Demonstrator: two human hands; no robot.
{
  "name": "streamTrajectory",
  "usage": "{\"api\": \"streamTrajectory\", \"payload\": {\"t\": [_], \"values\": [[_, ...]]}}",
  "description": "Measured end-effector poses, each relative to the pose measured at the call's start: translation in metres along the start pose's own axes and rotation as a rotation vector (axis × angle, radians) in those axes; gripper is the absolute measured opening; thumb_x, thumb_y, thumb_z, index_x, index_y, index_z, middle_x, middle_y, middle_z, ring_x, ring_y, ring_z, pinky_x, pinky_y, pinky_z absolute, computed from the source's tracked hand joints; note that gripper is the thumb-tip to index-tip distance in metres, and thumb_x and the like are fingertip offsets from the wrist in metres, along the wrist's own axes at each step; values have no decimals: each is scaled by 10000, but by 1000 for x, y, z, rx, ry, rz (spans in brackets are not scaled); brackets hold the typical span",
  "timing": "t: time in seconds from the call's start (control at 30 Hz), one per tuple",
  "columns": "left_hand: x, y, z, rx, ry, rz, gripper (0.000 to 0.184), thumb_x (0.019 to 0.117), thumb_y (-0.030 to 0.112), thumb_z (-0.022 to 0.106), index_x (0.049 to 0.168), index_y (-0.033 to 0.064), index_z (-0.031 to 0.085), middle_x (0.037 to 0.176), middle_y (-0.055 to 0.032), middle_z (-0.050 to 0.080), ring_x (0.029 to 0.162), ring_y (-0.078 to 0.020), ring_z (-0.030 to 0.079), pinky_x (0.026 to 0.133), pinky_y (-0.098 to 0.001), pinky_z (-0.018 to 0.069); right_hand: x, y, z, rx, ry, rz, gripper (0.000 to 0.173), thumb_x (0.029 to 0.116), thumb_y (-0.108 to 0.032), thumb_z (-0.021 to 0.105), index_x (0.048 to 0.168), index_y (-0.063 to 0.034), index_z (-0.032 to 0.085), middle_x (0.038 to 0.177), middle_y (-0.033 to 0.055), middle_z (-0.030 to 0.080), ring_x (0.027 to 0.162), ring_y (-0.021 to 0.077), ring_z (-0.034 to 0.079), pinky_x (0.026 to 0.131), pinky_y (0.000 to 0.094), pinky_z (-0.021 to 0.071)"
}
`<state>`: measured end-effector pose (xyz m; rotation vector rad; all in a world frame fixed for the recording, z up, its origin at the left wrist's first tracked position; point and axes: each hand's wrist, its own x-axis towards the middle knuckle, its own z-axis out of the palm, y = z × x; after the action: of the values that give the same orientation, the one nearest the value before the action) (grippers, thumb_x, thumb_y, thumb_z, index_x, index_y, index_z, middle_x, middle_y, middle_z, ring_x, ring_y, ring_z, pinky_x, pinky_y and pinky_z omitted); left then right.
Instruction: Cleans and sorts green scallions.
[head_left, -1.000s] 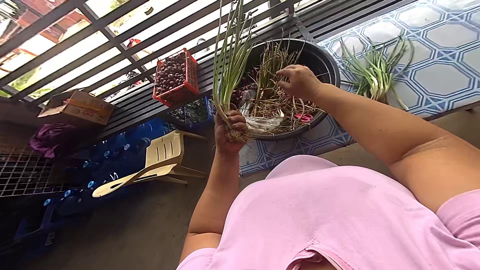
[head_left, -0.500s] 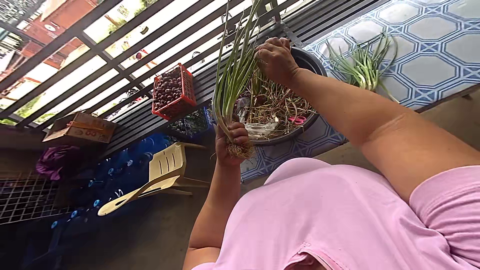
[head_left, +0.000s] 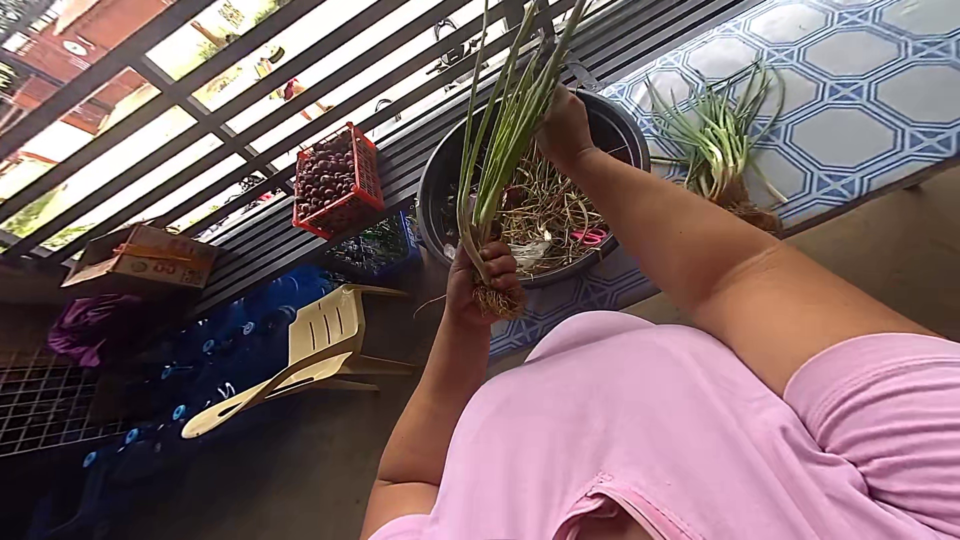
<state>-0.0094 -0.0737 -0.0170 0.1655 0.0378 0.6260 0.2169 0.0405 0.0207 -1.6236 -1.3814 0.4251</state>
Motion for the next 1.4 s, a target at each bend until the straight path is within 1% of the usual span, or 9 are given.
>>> {"api": "streamTrajectory", "payload": {"t": [0.17,0.37,0.5,0.6,0.67,0.83,0.97,1.13,1.4], "values": [[14,-3,3,84,83,-46,393,1012,495,542,961,116,629,743,-8,626,579,-108,651,542,-208,566,11,18,11,193,205,136,302,997,-101,612,1214,108,631,1200,250,688,1176,302,661,1062,426,486],[-9,0,8,331,170,62,279,992,402,627,1042,128,655,717,-11,628,588,-124,659,576,-246,590,46,51,-31,745,453,603,213,1087,-200,495,1073,-41,637,960,85,594,885,174,585,796,376,504],[-9,4,14,853,512,360,216,1009,349,611,1132,176,573,669,-13,614,525,-110,626,515,-282,586,29,64,-28,406,-71,439,170,1025,-173,596,1107,-46,675,902,34,664,739,103,594,695,306,504],[1,6,8,1191,657,527,293,969,255,689,1225,160,584,775,-10,660,580,-102,636,537,-287,584,10,74,-14,-44,-430,171,399,1061,-221,559,1389,1,609,1320,215,660,1251,345,617,1087,568,448],[6,6,3,1400,720,600,266,949,202,728,1174,140,600,820,-5,660,631,-95,627,583,-289,565,-6,78,-8,-190,-513,114,518,1079,-262,527,1509,20,467,1459,275,548,1380,436,512,1150,631,375],[28,-1,-9,1717,698,759,310,942,177,741,1212,107,606,816,-29,639,601,-100,591,552,-291,531,-73,58,-12,545,-711,426,520,1040,-185,528,1526,-25,439,1481,185,530,1299,265,566,1070,445,477],[58,-17,-19,1917,641,703,418,934,218,752,1275,25,605,941,-99,692,771,-152,662,725,-367,578,-97,38,-17,903,-689,375,615,1059,-306,537,1584,-96,297,1480,113,523,1306,197,562,1081,419,492],[88,-42,-19,2076,628,518,491,937,228,753,1326,-23,589,1124,-208,690,1014,-301,683,927,-502,544,-100,47,-17,987,-442,340,638,951,-206,702,1463,-25,367,1238,109,629,1089,152,646,952,355,564],[89,-36,-32,2218,464,285,734,919,357,747,1539,95,453,1626,-216,315,1478,-389,351,1144,-602,371,-73,74,-79,832,-93,302,572,893,0,712,1404,4,454,1192,145,635,997,179,673,860,346,595]]}}
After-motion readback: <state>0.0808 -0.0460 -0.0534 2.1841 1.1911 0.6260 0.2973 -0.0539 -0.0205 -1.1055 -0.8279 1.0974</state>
